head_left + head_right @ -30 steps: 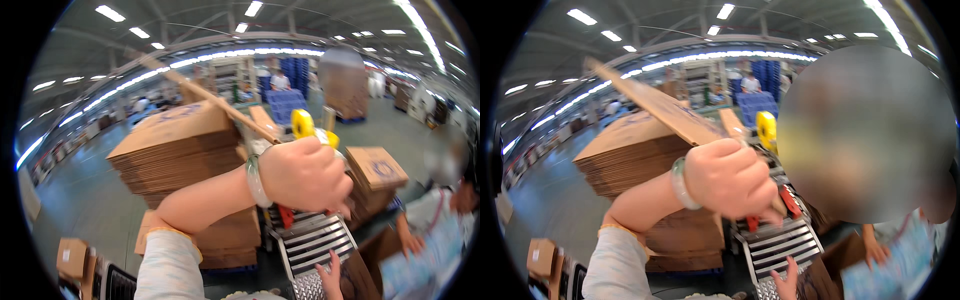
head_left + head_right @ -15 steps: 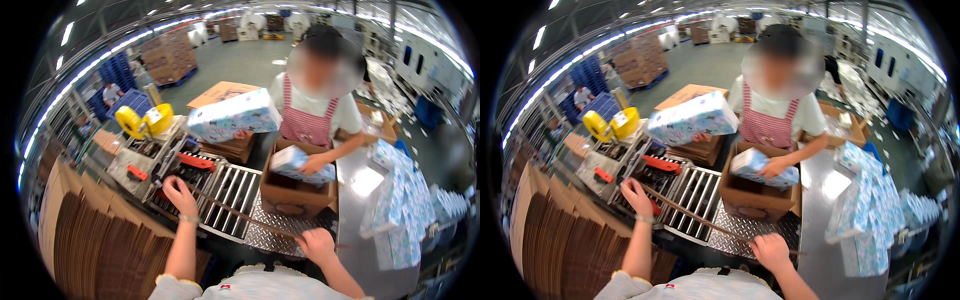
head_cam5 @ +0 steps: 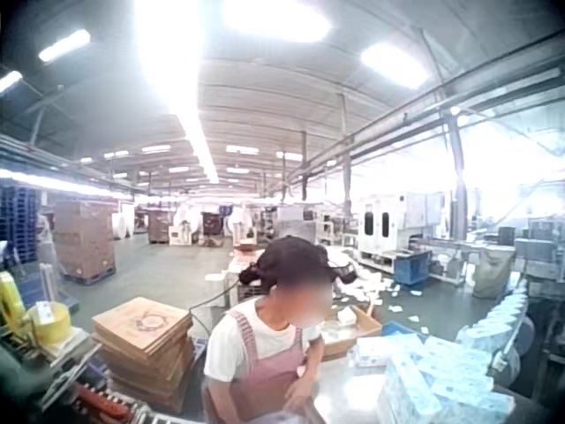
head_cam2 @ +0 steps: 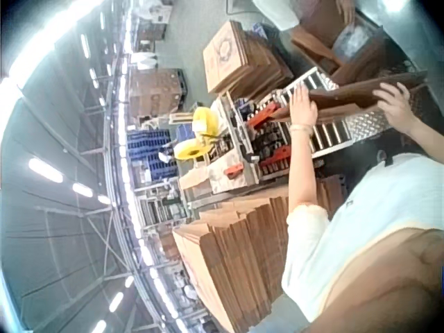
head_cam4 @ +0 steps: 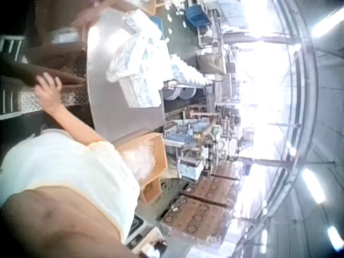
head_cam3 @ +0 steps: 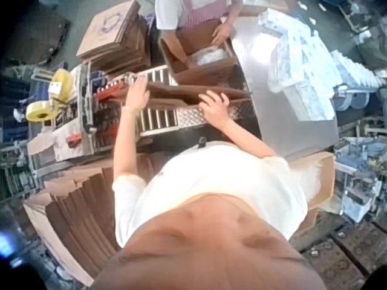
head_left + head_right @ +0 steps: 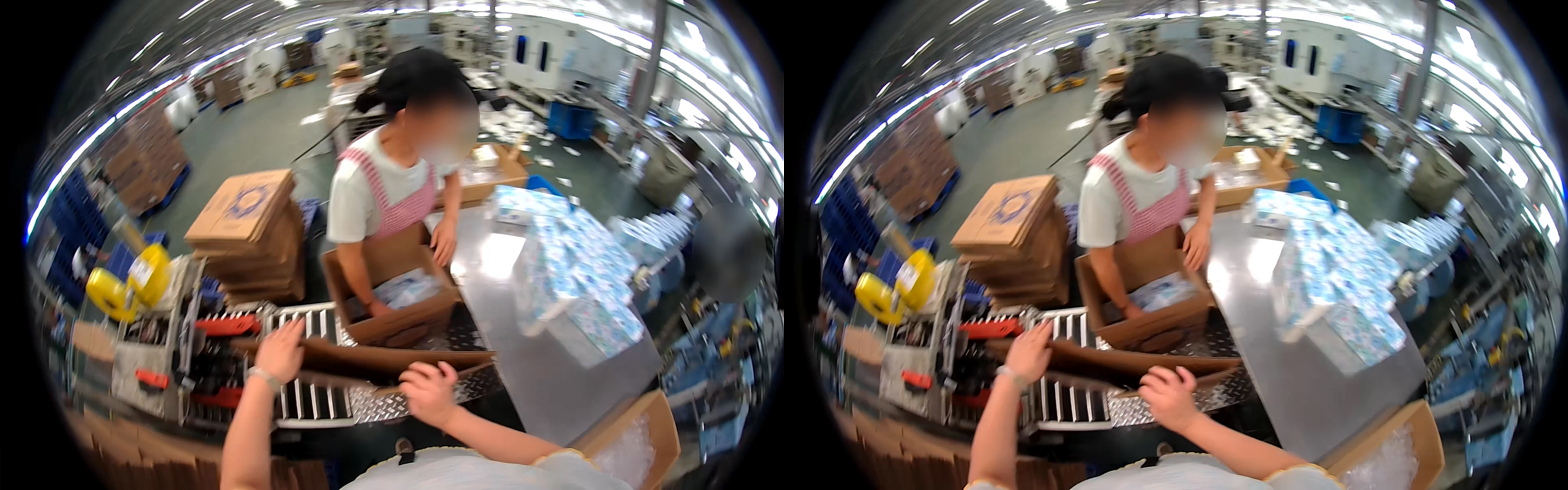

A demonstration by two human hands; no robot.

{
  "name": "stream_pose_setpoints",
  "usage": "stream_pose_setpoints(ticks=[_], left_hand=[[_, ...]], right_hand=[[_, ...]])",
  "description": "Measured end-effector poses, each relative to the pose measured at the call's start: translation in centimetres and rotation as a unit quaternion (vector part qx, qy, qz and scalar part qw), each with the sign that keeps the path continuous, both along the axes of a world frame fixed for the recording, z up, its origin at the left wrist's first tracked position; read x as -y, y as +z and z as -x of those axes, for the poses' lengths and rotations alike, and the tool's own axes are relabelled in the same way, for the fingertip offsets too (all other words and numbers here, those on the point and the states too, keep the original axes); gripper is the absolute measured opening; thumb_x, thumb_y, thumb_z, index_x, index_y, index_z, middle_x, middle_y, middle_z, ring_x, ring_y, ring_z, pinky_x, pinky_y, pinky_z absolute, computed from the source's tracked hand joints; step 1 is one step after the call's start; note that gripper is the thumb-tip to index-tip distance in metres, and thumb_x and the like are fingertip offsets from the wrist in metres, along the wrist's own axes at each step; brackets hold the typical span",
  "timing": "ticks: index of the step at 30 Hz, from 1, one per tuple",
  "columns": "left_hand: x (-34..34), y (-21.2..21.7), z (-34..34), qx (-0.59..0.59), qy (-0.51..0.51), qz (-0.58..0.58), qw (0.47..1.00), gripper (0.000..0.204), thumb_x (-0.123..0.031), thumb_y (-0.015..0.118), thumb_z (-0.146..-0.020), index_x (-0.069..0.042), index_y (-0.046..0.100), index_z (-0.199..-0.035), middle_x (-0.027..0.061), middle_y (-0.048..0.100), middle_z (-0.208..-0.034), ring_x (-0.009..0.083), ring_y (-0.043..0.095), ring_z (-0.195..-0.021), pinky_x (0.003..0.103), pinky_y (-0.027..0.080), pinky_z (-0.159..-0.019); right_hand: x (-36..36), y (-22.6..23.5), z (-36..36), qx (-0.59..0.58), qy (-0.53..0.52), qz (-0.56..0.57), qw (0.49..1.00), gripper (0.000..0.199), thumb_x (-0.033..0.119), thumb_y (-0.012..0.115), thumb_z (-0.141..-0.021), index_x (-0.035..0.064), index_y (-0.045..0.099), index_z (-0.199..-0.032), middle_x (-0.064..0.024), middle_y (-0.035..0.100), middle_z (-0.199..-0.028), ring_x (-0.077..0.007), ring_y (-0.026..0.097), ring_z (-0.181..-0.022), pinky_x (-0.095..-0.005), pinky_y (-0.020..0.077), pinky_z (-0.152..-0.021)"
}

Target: The person places packs of tissues into cardboard boxes on a conveyor belt and workstation, then slides a box into a taping machine.

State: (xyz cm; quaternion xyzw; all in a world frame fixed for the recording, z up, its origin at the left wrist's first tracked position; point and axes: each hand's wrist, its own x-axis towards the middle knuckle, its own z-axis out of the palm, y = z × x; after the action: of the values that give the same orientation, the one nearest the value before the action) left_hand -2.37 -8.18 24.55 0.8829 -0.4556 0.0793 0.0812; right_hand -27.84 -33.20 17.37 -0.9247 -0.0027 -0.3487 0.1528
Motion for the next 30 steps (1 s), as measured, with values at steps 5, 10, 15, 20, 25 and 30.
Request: stream_pose_setpoints(ticks=[5, 10, 15, 20, 25, 30], left_hand=[[-2.6, 1.6, 0.5, -0.049, 0.183, -0.079, 0.979, 0.035, -0.036, 0.065, -0.095, -0.003, 0.070, -0.085, 0.0226, 0.069, -0.082, 0.0434, 0.067, -0.080, 0.054, 0.053, -0.072], [3.3, -4.6, 4.2, -0.114, 0.253, 0.020, 0.961, 0.029, -0.023, 0.064, -0.096, 0.004, 0.066, -0.084, 0.0285, 0.067, -0.080, 0.0496, 0.065, -0.082, 0.055, 0.053, -0.074], [17.5, -1.2, 16.0, -0.351, 0.047, -0.101, 0.930, 0.047, -0.041, 0.061, -0.098, 0.004, 0.070, -0.110, 0.0235, 0.073, -0.103, 0.0414, 0.070, -0.097, 0.048, 0.056, -0.087], [16.6, -6.3, 19.2, -0.146, -0.210, -0.260, 0.931, 0.087, -0.061, 0.058, -0.090, -0.007, 0.039, -0.155, 0.0183, 0.035, -0.162, 0.0354, 0.025, -0.152, 0.057, 0.014, -0.124], [11.9, -10.8, 21.8, -0.114, -0.179, -0.277, 0.937, 0.085, -0.060, 0.064, -0.087, -0.006, 0.045, -0.150, 0.0206, 0.043, -0.156, 0.0377, 0.032, -0.148, 0.058, 0.024, -0.119], [11.4, -7.1, 23.6, -0.272, -0.128, -0.319, 0.899, 0.082, -0.058, 0.066, -0.087, -0.005, 0.048, -0.147, 0.0220, 0.045, -0.152, 0.0388, 0.034, -0.146, 0.059, 0.026, -0.118]], right_hand=[[7.4, 4.2, 1.6, -0.029, 0.174, -0.060, 0.982, 0.013, 0.003, 0.065, -0.070, 0.0128, 0.057, -0.073, 0.0027, 0.056, -0.082, -0.0176, 0.058, -0.107, -0.0612, 0.0180, -0.119], [18.1, 7.5, 3.3, -0.251, 0.357, 0.013, 0.900, 0.004, 0.005, 0.066, -0.070, 0.0080, 0.063, -0.069, -0.0042, 0.058, -0.077, -0.0267, 0.057, -0.103, -0.0741, 0.0212, -0.115], [14.1, 2.1, 2.4, -0.360, 0.344, 0.150, 0.854, 0.017, 0.014, 0.060, -0.078, 0.0059, 0.074, -0.074, -0.0116, 0.068, -0.075, -0.0304, 0.065, -0.088, -0.0814, 0.0319, -0.097], [20.0, -16.3, 1.8, -0.524, 0.334, 0.272, 0.735, 0.095, 0.035, 0.074, -0.070, 0.0145, 0.039, -0.156, -0.0158, 0.031, -0.163, -0.0322, 0.025, -0.153, -0.0686, 0.0121, -0.120], [16.1, 4.6, -6.5, 0.016, 0.362, 0.194, 0.912, 0.066, 0.025, 0.070, -0.081, 0.0030, 0.053, -0.141, -0.0214, 0.053, -0.144, -0.0320, 0.047, -0.141, -0.0568, 0.0398, -0.113], [19.3, 3.3, -9.8, -0.217, 0.262, 0.072, 0.938, 0.015, 0.013, 0.060, -0.087, -0.0001, 0.066, -0.086, -0.0197, 0.068, -0.074, -0.0375, 0.072, -0.076, -0.0483, 0.0570, -0.062]])
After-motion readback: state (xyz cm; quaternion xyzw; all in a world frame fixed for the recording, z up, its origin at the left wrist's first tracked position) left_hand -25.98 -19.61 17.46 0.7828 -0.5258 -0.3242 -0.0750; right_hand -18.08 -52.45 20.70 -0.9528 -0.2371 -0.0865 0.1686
